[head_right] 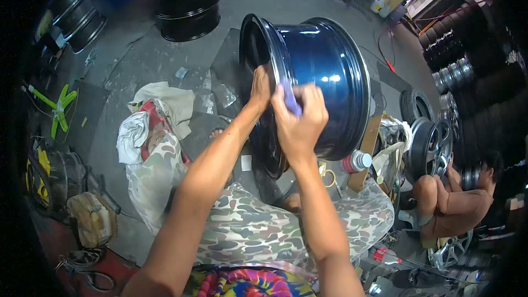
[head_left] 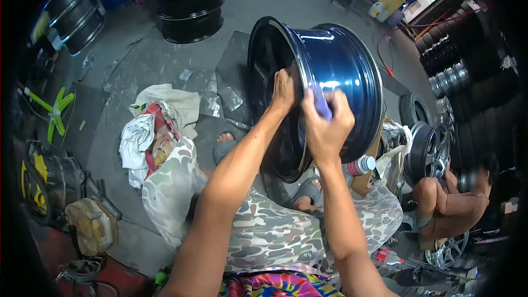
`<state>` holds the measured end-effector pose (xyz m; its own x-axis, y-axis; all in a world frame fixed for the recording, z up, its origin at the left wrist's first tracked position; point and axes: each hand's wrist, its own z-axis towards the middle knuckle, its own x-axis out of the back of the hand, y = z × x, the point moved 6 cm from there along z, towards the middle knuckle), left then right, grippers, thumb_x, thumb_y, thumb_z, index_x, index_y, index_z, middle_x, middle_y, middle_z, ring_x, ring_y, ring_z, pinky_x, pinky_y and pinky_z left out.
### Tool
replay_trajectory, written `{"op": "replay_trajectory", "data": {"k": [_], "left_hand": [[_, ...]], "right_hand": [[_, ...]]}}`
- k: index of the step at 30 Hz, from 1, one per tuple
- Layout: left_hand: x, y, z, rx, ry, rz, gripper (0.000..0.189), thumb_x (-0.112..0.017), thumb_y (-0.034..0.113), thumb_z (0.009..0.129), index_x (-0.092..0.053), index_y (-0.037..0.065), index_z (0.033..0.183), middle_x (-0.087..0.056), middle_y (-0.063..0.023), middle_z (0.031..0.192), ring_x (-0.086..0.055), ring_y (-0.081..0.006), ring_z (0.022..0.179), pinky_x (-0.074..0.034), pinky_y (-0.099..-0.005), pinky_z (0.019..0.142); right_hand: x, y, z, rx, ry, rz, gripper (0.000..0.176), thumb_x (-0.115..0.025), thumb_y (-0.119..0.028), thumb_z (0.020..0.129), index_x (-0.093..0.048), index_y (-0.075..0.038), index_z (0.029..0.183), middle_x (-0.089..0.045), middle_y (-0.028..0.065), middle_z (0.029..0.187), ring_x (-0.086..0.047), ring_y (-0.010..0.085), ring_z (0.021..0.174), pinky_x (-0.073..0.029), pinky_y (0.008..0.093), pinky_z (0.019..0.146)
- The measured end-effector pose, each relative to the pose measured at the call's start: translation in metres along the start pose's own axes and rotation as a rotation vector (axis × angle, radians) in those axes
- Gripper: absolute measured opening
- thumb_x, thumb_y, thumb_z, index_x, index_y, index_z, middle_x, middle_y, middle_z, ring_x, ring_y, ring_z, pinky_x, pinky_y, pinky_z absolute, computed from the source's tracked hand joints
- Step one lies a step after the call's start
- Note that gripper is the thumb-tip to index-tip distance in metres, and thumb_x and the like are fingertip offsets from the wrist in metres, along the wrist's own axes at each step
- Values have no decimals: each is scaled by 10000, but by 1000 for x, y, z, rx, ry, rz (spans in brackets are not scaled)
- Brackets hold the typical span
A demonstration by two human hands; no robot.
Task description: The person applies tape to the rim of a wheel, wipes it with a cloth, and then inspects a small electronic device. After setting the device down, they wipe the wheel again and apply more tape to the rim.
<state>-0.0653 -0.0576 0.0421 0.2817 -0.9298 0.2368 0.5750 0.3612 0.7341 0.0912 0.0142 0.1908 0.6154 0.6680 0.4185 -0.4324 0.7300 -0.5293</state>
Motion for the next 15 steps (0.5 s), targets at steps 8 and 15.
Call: {"op": "replay_trajectory", "data": {"k": [8, 15], "left_hand": [[25, 33, 5, -144, -28, -27, 253, -496, 197, 1035, -614, 29, 1184, -700, -291, 886, -670, -510, 802, -534, -569, 707], [11, 12, 8, -24, -83, -49, 294, -522, 186, 999, -593, -12, 1204, -686, -277, 946, -619, -508, 846, -515, -555, 830]], "right_hand": [[-2, 14, 4, -297, -91, 190, 313, -797, -173, 912, -621, 33, 754, -533, 49, 615, -452, 75, 628, -403, 319, 559], [-4, 19, 5, -426, -167, 320, 357, -788, -255, 921, -649, 38, 770, -545, 42, 607, -471, 63, 628, -412, 305, 552]]}}
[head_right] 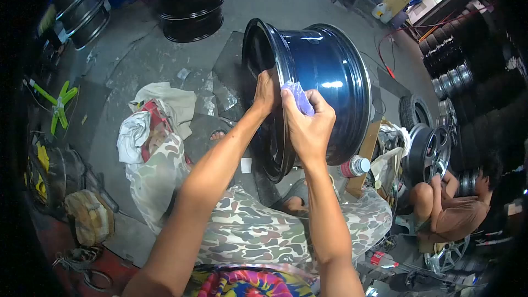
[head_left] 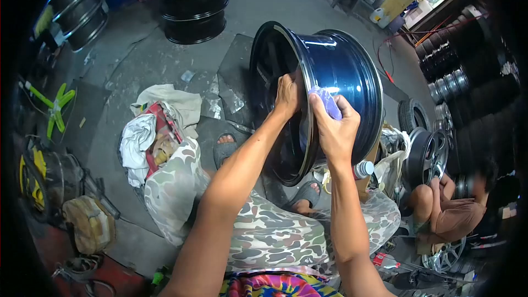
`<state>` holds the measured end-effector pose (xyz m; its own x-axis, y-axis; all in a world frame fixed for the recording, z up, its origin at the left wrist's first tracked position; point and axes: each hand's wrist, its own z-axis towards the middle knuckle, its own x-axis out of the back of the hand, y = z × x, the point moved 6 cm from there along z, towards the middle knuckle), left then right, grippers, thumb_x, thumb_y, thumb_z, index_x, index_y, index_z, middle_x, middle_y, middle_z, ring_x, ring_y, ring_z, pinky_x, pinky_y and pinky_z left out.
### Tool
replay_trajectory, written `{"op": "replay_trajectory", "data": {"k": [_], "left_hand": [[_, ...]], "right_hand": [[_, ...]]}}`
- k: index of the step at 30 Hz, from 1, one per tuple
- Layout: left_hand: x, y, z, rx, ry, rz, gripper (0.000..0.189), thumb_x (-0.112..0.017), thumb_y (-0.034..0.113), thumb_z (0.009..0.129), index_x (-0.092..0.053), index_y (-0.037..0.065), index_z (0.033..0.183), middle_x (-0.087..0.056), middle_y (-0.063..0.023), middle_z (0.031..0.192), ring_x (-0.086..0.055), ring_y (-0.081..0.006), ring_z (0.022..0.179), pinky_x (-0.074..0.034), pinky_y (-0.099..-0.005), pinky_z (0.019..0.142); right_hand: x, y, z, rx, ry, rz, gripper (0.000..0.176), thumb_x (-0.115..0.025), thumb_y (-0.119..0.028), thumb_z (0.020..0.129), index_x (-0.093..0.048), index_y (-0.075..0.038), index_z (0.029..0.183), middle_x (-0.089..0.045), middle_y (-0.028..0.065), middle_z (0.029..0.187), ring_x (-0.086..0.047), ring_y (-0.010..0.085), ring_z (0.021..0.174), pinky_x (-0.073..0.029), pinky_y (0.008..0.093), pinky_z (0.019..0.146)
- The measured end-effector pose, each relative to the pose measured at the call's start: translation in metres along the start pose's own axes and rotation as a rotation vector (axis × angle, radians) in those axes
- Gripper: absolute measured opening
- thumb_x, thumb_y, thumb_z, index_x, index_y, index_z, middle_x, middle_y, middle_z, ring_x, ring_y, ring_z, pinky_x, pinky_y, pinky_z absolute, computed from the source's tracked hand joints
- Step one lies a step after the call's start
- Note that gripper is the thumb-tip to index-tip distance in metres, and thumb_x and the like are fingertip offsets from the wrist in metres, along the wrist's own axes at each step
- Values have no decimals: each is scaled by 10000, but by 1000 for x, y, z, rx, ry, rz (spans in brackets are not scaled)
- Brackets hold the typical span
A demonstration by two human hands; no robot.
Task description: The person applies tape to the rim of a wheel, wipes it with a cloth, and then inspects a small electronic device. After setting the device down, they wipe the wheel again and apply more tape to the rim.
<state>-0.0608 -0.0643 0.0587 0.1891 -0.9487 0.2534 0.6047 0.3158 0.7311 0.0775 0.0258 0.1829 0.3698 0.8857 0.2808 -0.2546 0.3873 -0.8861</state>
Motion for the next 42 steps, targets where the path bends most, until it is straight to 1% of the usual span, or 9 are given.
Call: {"op": "replay_trajectory", "data": {"k": [7, 11, 13, 14, 17, 21, 30, 38, 42], "left_hand": [[17, 17, 10, 38, -13, 24, 255, -652, 123, 893, -592, -9, 1103, -720, -274, 883, -700, -496, 823, -552, -552, 696], [6, -7, 12, 65, 109, -64, 329, -564, 317, 976, -722, 29, 967, -745, -217, 891, -730, -420, 828, -570, -488, 754], [-17, -64, -4, 0, 442, 5, 282, -602, 269, 935, -719, 25, 1011, -747, -209, 895, -733, -404, 825, -570, -486, 755], [-24, -77, 7, 209, 53, -57, 352, -521, 295, 965, -709, 15, 1067, -742, -227, 1005, -720, -394, 949, -548, -496, 845], [8, -13, 18, 202, -225, 32, 398, -381, 233, 1011, -642, -33, 1148, -608, -325, 1189, -556, -468, 1166, -441, -528, 1019], [12, -20, 6, 289, 143, -217, 452, -349, 290, 1027, -650, -23, 1152, -610, -316, 1181, -545, -474, 1172, -417, -535, 1040], [2, -27, 3, 323, -11, -203, 462, -287, 272, 1044, -606, 15, 1256, -573, -294, 1220, -500, -464, 1200, -381, -523, 1072], [20, 12, 8, -34, 140, 50, 388, -403, 252, 1049, -576, -43, 1232, -678, -274, 920, -642, -478, 880, -507, -546, 813], [22, 18, 3, 86, 28, -3, 404, -370, 249, 1050, -593, -38, 1228, -666, -299, 1047, -622, -477, 1010, -486, -540, 904]], "right_hand": [[-14, -10, 48, 29, -131, -168, 386, -805, -289, 891, -652, 40, 759, -539, 49, 596, -467, 68, 634, -430, 319, 556], [4, -9, 26, 74, -194, -230, 384, -812, -265, 886, -624, 22, 714, -536, 12, 607, -460, 56, 640, -410, 308, 553], [4, -5, 25, 68, -196, -194, 391, -813, -261, 894, -618, 19, 702, -531, 1, 609, -456, 53, 640, -400, 297, 553], [0, -10, 30, 92, -206, -192, 393, -806, -259, 908, -615, 19, 705, -526, -6, 608, -454, 50, 642, -393, 294, 550], [-5, -4, 28, 112, -162, -158, 373, -796, -247, 921, -622, 20, 728, -533, -7, 620, -460, 51, 647, -394, 289, 556], [14, 16, -32, 232, -7, -204, 253, -789, -112, 912, -613, 10, 777, -565, 80, 689, -512, 146, 631, -420, 324, 593], [13, 10, -52, 340, 155, -260, 205, -797, -48, 881, -614, 9, 811, -585, 115, 747, -538, 246, 652, -435, 371, 619], [10, 11, -60, 390, 239, -315, 205, -816, -27, 841, -617, 8, 806, -607, 114, 766, -567, 276, 685, -463, 400, 642], [-1, -10, -42, 521, 263, -353, 201, -812, -5, 817, -611, 5, 818, -607, 122, 775, -567, 294, 710, -463, 413, 658]]}}
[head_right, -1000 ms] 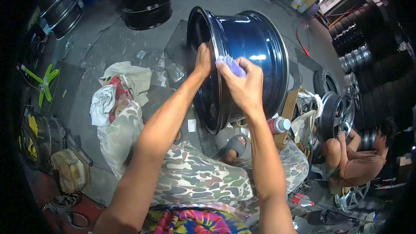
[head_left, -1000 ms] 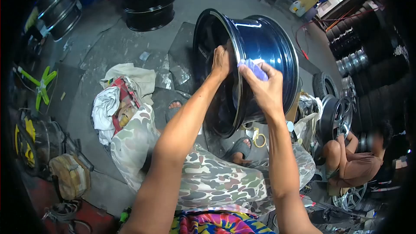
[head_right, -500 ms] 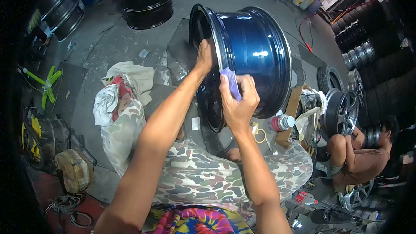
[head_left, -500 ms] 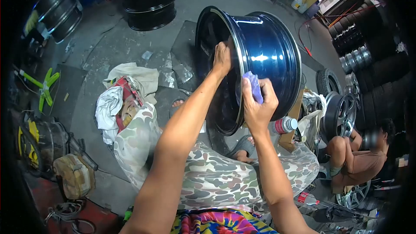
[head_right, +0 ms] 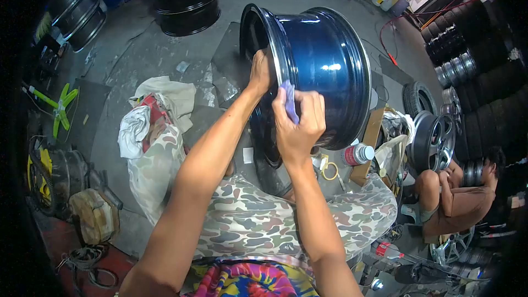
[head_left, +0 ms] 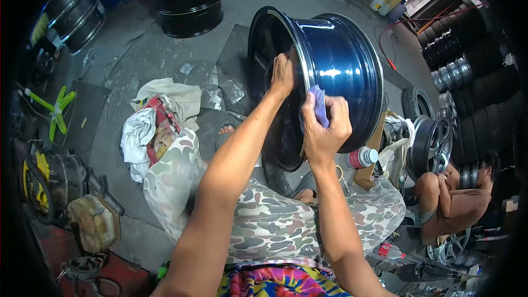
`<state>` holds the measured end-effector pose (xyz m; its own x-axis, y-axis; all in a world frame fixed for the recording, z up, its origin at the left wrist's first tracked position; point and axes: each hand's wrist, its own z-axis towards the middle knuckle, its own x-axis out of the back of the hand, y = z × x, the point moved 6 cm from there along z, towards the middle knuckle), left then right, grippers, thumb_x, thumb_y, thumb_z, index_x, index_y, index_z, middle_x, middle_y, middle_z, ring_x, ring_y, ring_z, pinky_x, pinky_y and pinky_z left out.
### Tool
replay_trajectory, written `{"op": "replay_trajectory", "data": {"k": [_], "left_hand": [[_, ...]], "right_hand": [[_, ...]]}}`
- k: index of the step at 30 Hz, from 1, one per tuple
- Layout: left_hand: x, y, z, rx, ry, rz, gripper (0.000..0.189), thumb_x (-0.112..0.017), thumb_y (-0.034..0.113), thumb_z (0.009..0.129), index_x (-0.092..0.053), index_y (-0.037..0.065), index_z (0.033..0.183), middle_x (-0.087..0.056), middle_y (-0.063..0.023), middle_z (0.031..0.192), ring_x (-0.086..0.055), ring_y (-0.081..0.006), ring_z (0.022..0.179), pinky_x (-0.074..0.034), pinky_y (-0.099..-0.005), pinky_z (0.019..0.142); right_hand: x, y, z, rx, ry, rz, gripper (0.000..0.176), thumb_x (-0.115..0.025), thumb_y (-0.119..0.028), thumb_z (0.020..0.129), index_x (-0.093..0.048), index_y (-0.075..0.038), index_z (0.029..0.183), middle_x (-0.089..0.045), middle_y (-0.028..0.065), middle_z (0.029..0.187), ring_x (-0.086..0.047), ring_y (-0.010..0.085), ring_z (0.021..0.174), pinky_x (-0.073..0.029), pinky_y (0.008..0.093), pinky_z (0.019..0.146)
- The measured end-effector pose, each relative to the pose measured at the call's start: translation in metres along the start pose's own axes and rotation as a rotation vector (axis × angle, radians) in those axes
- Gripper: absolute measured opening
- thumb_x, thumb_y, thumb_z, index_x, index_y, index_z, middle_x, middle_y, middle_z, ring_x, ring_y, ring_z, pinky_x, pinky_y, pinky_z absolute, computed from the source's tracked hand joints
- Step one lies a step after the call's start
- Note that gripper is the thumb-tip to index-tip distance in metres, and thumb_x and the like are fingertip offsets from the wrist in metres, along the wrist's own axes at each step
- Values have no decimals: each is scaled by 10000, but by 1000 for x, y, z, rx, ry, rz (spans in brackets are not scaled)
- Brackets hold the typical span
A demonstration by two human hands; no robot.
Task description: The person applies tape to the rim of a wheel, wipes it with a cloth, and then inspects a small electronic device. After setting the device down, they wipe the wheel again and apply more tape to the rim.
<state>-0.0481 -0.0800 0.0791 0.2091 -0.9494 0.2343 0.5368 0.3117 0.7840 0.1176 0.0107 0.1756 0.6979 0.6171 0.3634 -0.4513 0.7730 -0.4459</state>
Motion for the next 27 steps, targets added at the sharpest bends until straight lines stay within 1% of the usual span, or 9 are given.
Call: {"op": "replay_trajectory", "data": {"k": [2, 8, 11, 13, 14, 17, 21, 25, 27], "left_hand": [[-18, -45, -3, 202, 58, -129, 439, -349, 281, 1044, -604, -21, 1234, -619, -315, 1178, -563, -472, 1146, -438, -530, 999], [-48, -86, -4, 203, -149, -226, 483, -333, 311, 1033, -582, -33, 1263, -573, -294, 1211, -508, -466, 1173, -393, -532, 1048], [-44, -71, -1, 157, -158, -81, 438, -337, 269, 1030, -568, -35, 1244, -566, -290, 1194, -510, -472, 1145, -401, -540, 1028], [-30, -50, -5, 100, -51, -191, 429, -343, 251, 1024, -562, -48, 1240, -559, -298, 1189, -506, -480, 1143, -401, -547, 1021], [-23, -37, -9, -10, 27, -9, 424, -394, 226, 1024, -554, -39, 1314, -562, -296, 1173, -512, -477, 1137, -423, -536, 999], [-35, -60, -10, 69, -11, 28, 442, -427, 203, 1033, -547, 18, 1416, -571, -282, 1190, -526, -458, 1133, -444, -519, 984], [-23, -30, 1, 249, -257, -167, 443, -361, 248, 1043, -590, 16, 1342, -570, -308, 1247, -511, -471, 1189, -414, -533, 1034], [-22, -38, -8, 180, 43, -187, 502, -331, 333, 1061, -600, -6, 1313, -594, -304, 1225, -526, -466, 1181, -432, -526, 1027], [-18, -27, -15, 153, 41, -95, 515, -333, 329, 1058, -599, -42, 1296, -603, -300, 1207, -525, -474, 1175, -422, -519, 1044]], "right_hand": [[2, -1, -2, 21, 6, -12, 203, -811, -3, 817, -608, 0, 816, -605, 119, 770, -563, 292, 702, -460, 413, 653], [5, -6, 0, 123, -3, -44, 222, -809, 6, 804, -589, -23, 799, -589, 102, 748, -543, 275, 661, -437, 407, 620], [-1, -10, 10, 149, 8, -44, 221, -805, 7, 808, -586, -24, 796, -581, 102, 747, -539, 277, 659, -433, 410, 618], [7, -4, -5, 95, -37, -52, 222, -803, 4, 816, -584, -21, 787, -581, 105, 747, -542, 283, 667, -438, 412, 626], [11, -4, -13, 82, -43, -50, 224, -801, 2, 824, -582, -17, 779, -579, 110, 745, -547, 290, 675, -445, 413, 634], [6, -2, -4, 34, -42, -17, 226, -800, 0, 828, -580, -13, 777, -579, 115, 744, -552, 294, 681, -448, 411, 639], [-3, -2, 13, -52, -65, 11, 223, -800, -13, 839, -587, -4, 772, -584, 116, 746, -555, 286, 685, -449, 408, 643], [6, 0, -5, -48, -68, 4, 219, -795, -18, 846, -589, -6, 773, -581, 113, 736, -555, 279, 675, -449, 405, 642], [1, 0, 7, -52, -56, 16, 215, -795, -30, 851, -595, -5, 777, -576, 115, 727, -553, 280, 667, -447, 407, 633]]}}
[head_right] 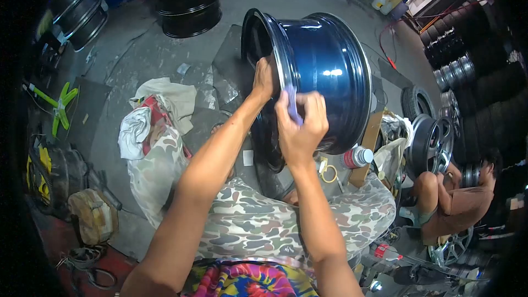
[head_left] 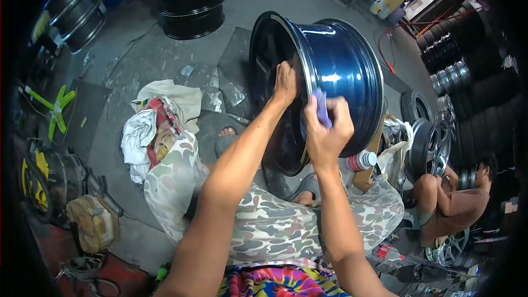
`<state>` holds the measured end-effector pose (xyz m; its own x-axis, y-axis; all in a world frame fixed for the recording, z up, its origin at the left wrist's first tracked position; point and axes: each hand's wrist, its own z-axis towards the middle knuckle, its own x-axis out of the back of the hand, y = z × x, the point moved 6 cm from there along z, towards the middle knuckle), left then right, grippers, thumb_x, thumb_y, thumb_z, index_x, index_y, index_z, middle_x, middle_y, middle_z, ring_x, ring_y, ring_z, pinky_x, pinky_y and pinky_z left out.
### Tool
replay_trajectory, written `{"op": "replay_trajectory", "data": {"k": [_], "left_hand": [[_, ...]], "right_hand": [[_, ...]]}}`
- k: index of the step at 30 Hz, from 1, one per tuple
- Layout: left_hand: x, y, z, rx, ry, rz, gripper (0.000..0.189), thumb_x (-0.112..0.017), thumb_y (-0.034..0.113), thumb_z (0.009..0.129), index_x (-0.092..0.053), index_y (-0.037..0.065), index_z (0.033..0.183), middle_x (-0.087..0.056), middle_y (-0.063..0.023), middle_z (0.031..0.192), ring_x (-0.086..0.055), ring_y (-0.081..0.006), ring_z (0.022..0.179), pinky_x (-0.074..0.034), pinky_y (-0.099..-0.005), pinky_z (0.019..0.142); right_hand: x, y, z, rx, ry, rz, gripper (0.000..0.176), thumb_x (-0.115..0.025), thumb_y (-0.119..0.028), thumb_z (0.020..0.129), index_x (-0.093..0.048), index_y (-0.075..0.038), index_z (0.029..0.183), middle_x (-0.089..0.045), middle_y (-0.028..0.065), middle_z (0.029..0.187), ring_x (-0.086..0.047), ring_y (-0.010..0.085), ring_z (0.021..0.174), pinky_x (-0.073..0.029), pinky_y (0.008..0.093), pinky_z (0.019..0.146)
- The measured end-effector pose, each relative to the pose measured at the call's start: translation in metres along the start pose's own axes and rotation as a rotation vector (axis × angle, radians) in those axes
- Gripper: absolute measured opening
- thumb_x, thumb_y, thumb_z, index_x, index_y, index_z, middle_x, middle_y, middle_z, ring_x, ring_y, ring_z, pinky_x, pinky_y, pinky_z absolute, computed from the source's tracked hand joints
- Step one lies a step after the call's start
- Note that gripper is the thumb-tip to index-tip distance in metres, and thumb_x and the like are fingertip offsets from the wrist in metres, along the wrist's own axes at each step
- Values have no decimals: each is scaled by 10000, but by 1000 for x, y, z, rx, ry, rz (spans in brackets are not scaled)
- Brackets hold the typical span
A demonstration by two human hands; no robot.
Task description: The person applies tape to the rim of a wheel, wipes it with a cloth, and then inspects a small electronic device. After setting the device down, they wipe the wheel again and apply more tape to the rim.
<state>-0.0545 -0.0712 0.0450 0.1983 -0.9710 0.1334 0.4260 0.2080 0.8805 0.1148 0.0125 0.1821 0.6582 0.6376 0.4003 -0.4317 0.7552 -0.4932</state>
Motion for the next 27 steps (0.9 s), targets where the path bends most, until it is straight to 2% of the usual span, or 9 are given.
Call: {"op": "replay_trajectory", "data": {"k": [2, 10, 11, 14, 15, 16, 18, 20, 27], "left_hand": [[2, 14, 4, -3, -141, 130, 508, -322, 318, 1054, -606, -30, 1291, -594, -306, 1228, -516, -477, 1182, -417, -522, 1041], [16, 41, -1, -251, 100, 90, 290, -610, 218, 948, -624, 1, 1141, -693, -271, 955, -633, -493, 883, -503, -557, 785], [11, 35, 6, -138, -74, 4, 290, -639, 215, 930, -620, 1, 1126, -692, -281, 956, -641, -490, 881, -505, -553, 772], [7, 22, 8, -341, -56, 221, 310, -583, 245, 978, -626, 6, 1170, -693, -277, 980, -635, -493, 899, -512, -547, 817], [3, 13, 14, -72, -170, -19, 339, -507, 278, 1026, -645, 31, 1212, -689, -260, 1049, -609, -492, 951, -488, -542, 903], [8, 19, 1, -259, 135, 75, 377, -431, 292, 1058, -658, 48, 1234, -697, -279, 1017, -634, -498, 925, -506, -553, 868], [5, 12, -9, -371, 316, 104, 317, -482, 253, 1029, -649, 37, 1191, -701, -279, 928, -657, -505, 837, -533, -556, 766], [13, 43, 7, -229, -109, -18, 256, -537, 188, 988, -621, 32, 1173, -701, -268, 866, -669, -502, 760, -545, -549, 677], [7, 35, 8, -429, 75, 207, 269, -601, 176, 964, -580, -25, 1140, -708, -273, 884, -691, -477, 768, -543, -550, 652]], "right_hand": [[-3, 0, 11, -49, -16, 14, 226, -794, -58, 869, -596, 2, 778, -577, 120, 723, -553, 269, 650, -449, 404, 627], [-14, 9, 27, -163, -83, 104, 271, -792, -107, 885, -589, 29, 766, -583, 147, 711, -556, 283, 624, -445, 406, 624], [-21, 9, 35, -190, -93, 117, 275, -791, -113, 887, -590, 32, 768, -585, 150, 712, -560, 287, 627, -446, 405, 625], [-15, 7, 29, -118, -86, 49, 273, -790, -119, 887, -596, 33, 772, -595, 151, 713, -569, 281, 633, -453, 396, 631], [-10, 7, 18, -143, -90, 81, 273, -792, -121, 886, -596, 28, 768, -598, 149, 707, -567, 275, 625, -457, 390, 631], [-6, 10, 11, -190, -103, 79, 268, -789, -117, 887, -598, 22, 761, -592, 144, 695, -560, 260, 620, -455, 391, 623], [-6, 10, 17, -204, -115, 53, 283, -789, -126, 888, -592, 26, 752, -590, 140, 691, -551, 255, 610, -454, 393, 618], [-19, 8, 37, -181, -103, 100, 300, -790, -139, 887, -588, 31, 746, -588, 139, 689, -547, 245, 603, -454, 395, 614], [-12, 10, 30, -151, -122, 65, 299, -788, -138, 883, -584, 37, 752, -588, 174, 690, -565, 304, 603, -453, 403, 614]]}}
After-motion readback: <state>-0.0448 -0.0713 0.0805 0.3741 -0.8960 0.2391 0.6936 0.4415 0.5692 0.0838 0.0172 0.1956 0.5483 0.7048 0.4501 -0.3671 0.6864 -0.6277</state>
